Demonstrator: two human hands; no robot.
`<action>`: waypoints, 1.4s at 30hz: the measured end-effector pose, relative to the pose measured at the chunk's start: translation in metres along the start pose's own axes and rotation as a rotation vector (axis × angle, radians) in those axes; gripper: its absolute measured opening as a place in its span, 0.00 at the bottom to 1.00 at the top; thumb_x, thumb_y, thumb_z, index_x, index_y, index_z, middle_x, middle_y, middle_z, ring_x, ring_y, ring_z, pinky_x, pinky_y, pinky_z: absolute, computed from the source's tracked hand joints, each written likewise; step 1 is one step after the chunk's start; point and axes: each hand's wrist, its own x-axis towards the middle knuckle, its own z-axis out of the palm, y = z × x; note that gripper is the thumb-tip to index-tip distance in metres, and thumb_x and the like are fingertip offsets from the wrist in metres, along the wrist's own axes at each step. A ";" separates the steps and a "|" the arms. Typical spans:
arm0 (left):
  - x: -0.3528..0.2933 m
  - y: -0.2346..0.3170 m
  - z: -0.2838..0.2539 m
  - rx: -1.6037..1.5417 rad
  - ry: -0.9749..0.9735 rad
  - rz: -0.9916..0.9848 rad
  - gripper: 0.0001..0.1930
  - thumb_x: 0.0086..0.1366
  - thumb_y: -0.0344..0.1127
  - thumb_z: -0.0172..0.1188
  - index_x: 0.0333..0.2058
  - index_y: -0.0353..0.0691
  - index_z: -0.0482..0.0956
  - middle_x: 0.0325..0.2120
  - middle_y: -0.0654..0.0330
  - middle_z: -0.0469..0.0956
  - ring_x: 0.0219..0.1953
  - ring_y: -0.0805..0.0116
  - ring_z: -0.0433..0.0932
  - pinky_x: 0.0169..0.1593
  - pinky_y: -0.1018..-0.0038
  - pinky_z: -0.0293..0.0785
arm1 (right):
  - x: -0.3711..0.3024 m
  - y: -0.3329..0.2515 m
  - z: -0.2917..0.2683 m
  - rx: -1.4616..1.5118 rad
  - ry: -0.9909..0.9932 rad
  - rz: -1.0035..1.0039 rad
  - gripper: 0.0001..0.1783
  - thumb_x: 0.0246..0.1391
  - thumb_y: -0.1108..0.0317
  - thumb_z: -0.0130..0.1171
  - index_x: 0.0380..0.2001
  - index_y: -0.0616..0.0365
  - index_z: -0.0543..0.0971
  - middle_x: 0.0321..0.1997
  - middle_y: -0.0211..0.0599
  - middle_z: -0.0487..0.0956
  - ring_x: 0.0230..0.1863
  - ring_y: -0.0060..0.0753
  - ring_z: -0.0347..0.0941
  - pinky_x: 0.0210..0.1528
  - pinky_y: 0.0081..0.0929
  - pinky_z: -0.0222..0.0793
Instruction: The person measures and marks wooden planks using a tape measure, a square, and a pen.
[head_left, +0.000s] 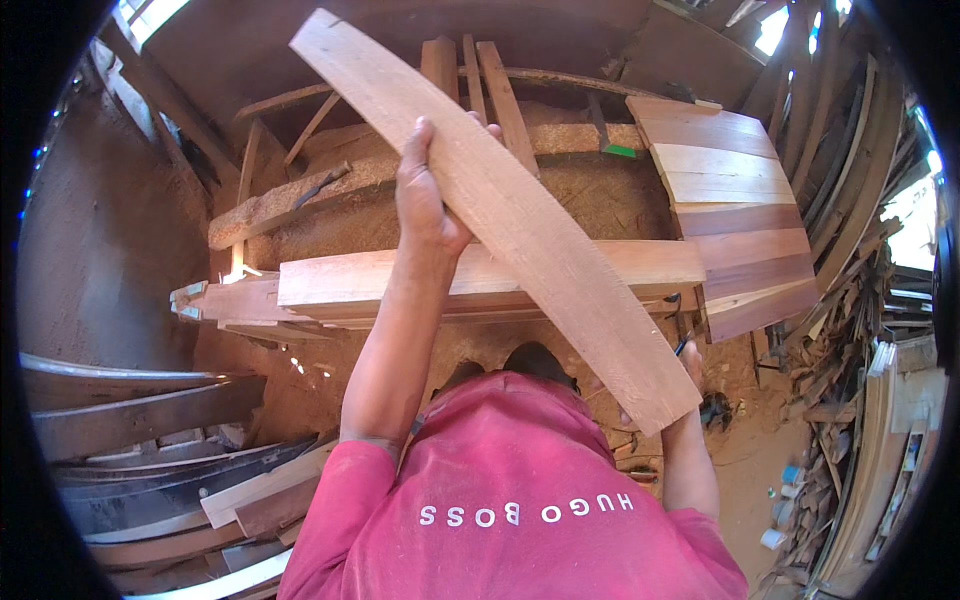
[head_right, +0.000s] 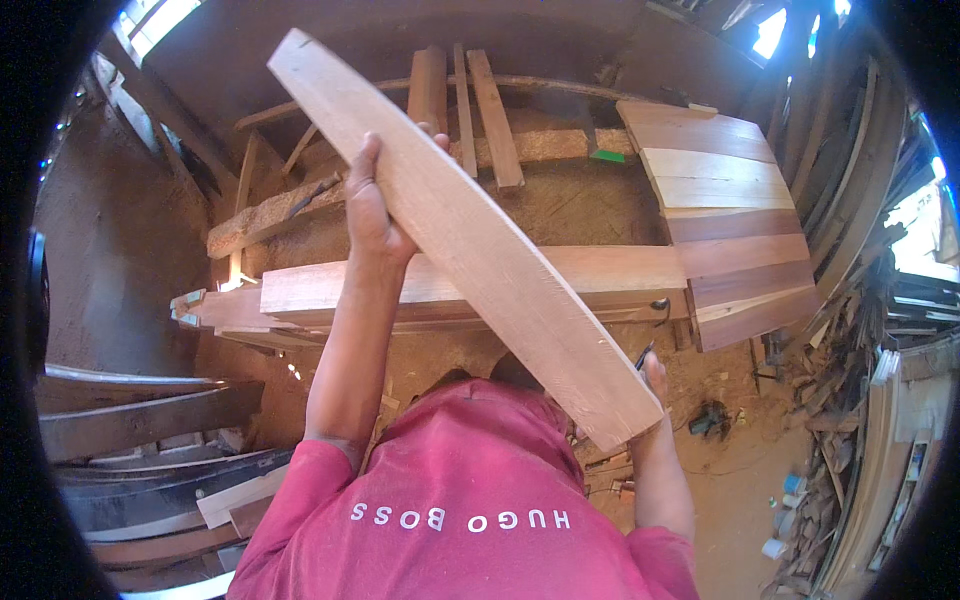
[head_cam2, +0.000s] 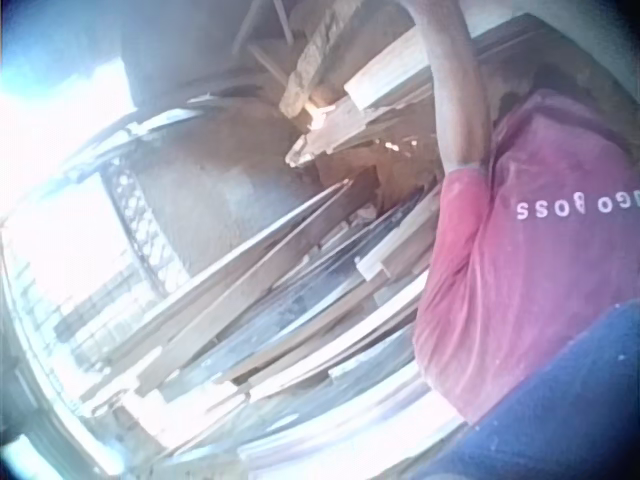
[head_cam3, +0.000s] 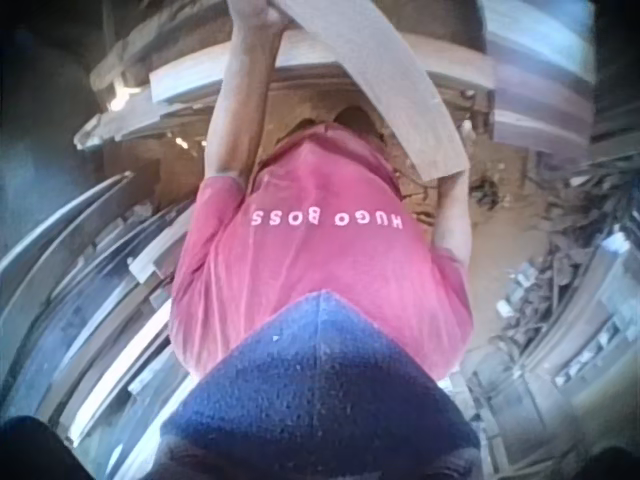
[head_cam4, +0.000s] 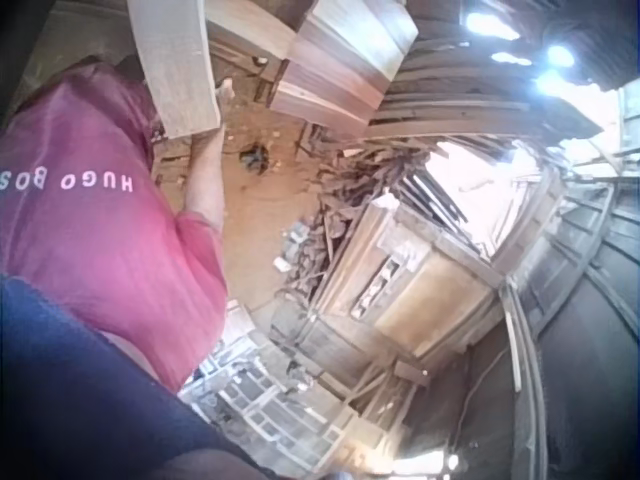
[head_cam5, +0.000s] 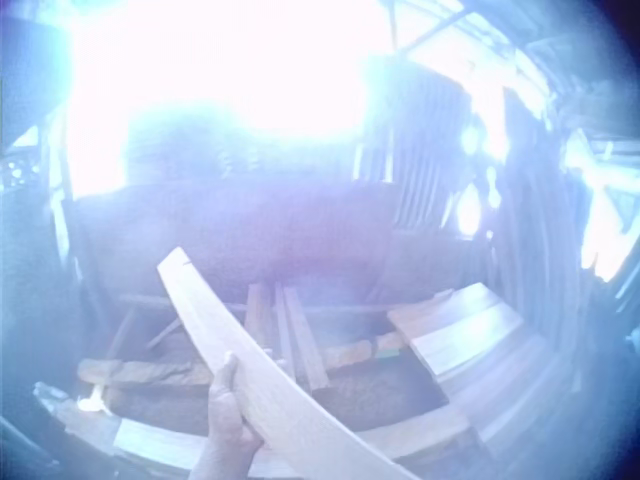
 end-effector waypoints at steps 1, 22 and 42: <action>-0.010 0.010 -0.004 -0.043 -0.133 -0.030 0.26 0.77 0.50 0.48 0.58 0.31 0.68 0.45 0.47 0.79 0.52 0.51 0.80 0.55 0.54 0.81 | -0.011 0.003 -0.008 -0.077 0.351 -0.081 0.54 0.53 0.34 0.63 0.70 0.65 0.62 0.48 0.55 0.79 0.42 0.52 0.81 0.31 0.39 0.81; -0.195 0.006 -0.004 0.411 -0.332 0.701 0.41 0.73 0.69 0.41 0.70 0.40 0.59 0.63 0.46 0.69 0.63 0.50 0.72 0.68 0.51 0.69 | -0.037 -0.064 -0.099 -0.992 0.238 0.406 0.21 0.63 0.49 0.64 0.41 0.58 0.80 0.29 0.22 0.73 0.27 0.15 0.65 0.28 0.19 0.62; -0.116 -0.049 0.053 2.254 -0.246 0.740 0.46 0.40 0.44 0.83 0.62 0.51 0.78 0.54 0.58 0.79 0.55 0.55 0.76 0.59 0.59 0.69 | -0.092 -0.095 -0.166 -0.939 0.823 -0.196 0.19 0.67 0.62 0.62 0.52 0.68 0.78 0.35 0.39 0.84 0.32 0.25 0.80 0.31 0.22 0.76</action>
